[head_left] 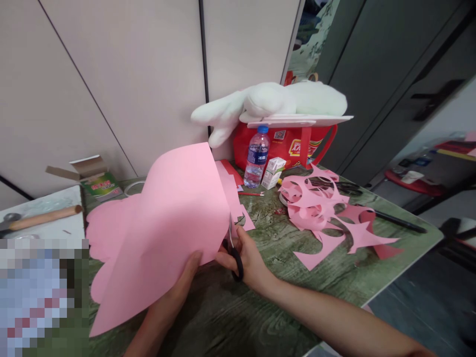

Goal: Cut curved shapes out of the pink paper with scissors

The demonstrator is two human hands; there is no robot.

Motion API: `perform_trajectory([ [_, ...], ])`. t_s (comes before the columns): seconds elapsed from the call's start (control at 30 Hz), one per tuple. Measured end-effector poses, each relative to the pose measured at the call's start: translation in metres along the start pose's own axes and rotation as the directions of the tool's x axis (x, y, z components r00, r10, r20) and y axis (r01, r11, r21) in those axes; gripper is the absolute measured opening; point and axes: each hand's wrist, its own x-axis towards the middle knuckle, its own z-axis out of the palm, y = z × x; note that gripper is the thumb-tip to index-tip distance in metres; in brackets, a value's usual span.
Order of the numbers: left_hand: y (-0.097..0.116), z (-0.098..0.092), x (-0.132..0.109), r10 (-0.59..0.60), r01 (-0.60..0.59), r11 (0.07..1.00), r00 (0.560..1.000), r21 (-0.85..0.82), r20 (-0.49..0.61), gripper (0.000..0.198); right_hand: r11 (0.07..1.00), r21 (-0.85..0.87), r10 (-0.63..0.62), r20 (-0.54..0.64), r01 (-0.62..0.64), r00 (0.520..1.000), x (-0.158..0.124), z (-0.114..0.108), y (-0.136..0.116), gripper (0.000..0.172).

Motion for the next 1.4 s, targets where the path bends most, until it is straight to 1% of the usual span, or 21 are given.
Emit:
perform_trajectory([
  [0.1,0.004,0.0,0.0,0.015,-0.011,0.998,0.998,0.064,-0.063,0.054,1.0,-0.005,0.016,-0.009,-0.016,1.0,0.0,0.0,-0.001,0.06],
  [0.3,0.009,0.001,-0.003,0.021,-0.015,0.997,0.996,0.076,-0.083,0.039,1.0,-0.011,0.014,-0.03,-0.014,0.999,0.0,0.0,0.001,0.059],
  [0.4,0.011,0.003,-0.005,-0.016,0.019,0.999,0.998,0.049,-0.06,0.033,1.0,0.001,0.011,-0.023,-0.011,1.0,0.0,0.0,0.003,0.059],
  [0.47,0.012,0.004,-0.005,-0.037,0.039,0.999,0.998,0.035,-0.055,0.034,1.0,-0.014,0.007,-0.028,-0.007,1.0,0.0,-0.001,0.004,0.058],
  [0.63,0.01,0.003,-0.003,0.043,-0.038,0.997,0.996,0.069,-0.078,0.038,0.997,-0.076,0.001,-0.052,-0.005,0.999,0.0,-0.003,0.006,0.058],
  [0.73,0.009,0.003,-0.001,0.051,-0.045,0.997,0.995,0.063,-0.088,0.04,0.995,-0.099,-0.001,-0.046,-0.003,0.999,0.0,-0.002,0.005,0.057],
  [0.83,0.008,0.003,0.0,0.056,-0.054,0.998,0.995,0.028,-0.078,0.037,0.993,-0.115,0.004,-0.045,-0.009,0.999,-0.001,-0.001,0.003,0.056],
  [0.93,0.006,0.003,0.0,0.066,-0.061,0.997,0.99,0.046,-0.123,0.042,0.991,-0.136,0.013,-0.048,-0.02,0.999,-0.001,0.0,0.002,0.056],
  [1.03,0.005,0.003,0.0,0.035,-0.025,0.998,0.987,0.063,-0.157,0.048,0.989,-0.144,0.035,-0.051,-0.042,0.998,-0.003,0.001,0.001,0.059],
  [1.07,0.004,0.004,0.0,0.037,-0.028,0.998,0.987,0.058,-0.154,0.048,0.989,-0.14,0.043,-0.056,-0.05,0.998,-0.003,0.002,0.0,0.06],
  [1.13,0.004,0.004,0.0,0.077,-0.072,0.996,0.989,0.042,-0.129,0.046,0.988,-0.137,0.059,-0.056,-0.067,0.997,-0.004,0.003,0.001,0.062],
  [1.2,0.005,0.004,0.001,0.125,-0.122,0.992,0.988,0.039,-0.091,0.044,0.988,-0.136,0.062,-0.048,-0.068,0.997,-0.005,0.004,0.004,0.061],
  [1.23,0.005,0.003,0.002,0.132,-0.129,0.991,0.989,0.046,-0.072,0.043,0.989,-0.133,0.059,-0.04,-0.064,0.997,-0.005,0.004,0.005,0.061],
  [1.33,0.003,0.002,0.003,0.089,-0.085,0.993,0.995,0.078,-0.055,0.044,0.994,-0.104,0.041,-0.024,-0.043,0.999,-0.005,0.002,0.009,0.059],
  [1.4,0.001,0.001,0.004,0.095,-0.089,0.992,0.993,0.087,-0.064,0.048,0.997,-0.07,0.044,-0.015,-0.045,0.999,-0.003,0.0,0.009,0.062],
])
